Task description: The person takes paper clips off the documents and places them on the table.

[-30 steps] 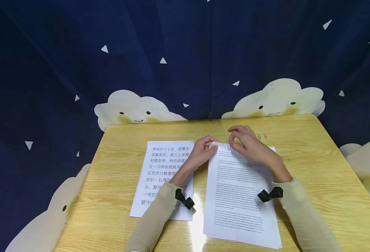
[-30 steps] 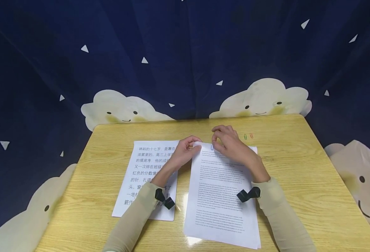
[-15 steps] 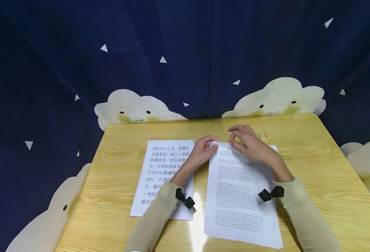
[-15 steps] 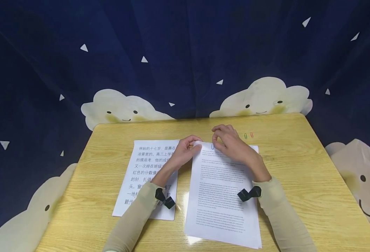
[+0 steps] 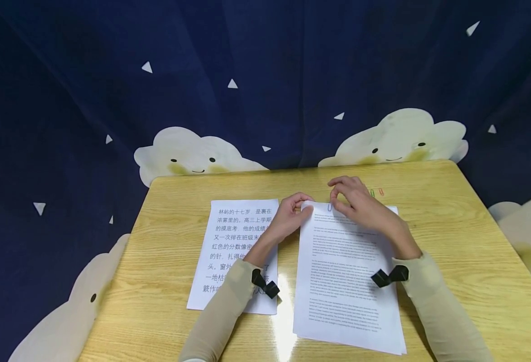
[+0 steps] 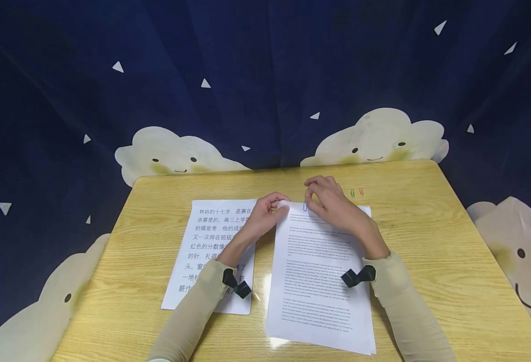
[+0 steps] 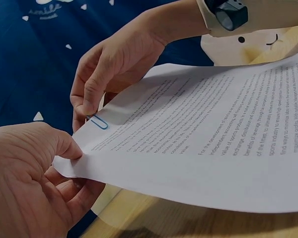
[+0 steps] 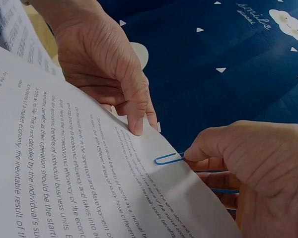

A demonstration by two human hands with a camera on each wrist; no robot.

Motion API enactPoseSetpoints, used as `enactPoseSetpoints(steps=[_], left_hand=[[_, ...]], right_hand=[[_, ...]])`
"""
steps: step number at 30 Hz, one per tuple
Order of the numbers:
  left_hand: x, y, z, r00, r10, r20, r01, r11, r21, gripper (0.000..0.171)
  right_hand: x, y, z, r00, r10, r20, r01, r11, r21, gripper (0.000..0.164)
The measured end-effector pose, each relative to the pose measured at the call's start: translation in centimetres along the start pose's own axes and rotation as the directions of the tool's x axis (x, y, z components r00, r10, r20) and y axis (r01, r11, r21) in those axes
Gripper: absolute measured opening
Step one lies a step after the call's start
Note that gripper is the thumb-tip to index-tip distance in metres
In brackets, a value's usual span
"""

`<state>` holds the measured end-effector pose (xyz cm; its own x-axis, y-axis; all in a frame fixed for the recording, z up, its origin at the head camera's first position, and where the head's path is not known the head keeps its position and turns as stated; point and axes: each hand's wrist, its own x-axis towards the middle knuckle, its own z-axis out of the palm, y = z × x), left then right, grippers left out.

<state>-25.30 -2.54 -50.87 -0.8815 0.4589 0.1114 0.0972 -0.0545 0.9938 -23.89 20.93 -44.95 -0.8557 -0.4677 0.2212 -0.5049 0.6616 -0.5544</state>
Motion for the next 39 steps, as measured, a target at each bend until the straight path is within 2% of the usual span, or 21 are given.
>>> enactPoseSetpoints(steps=[39], left_hand=[[0.04, 0.14, -0.12, 0.999, -0.023, -0.025, 0.023, 1.0, 0.018, 0.019]], right_hand=[[0.05, 0.03, -0.16, 0.999, 0.004, -0.033, -0.004, 1.0, 0.023, 0.007]])
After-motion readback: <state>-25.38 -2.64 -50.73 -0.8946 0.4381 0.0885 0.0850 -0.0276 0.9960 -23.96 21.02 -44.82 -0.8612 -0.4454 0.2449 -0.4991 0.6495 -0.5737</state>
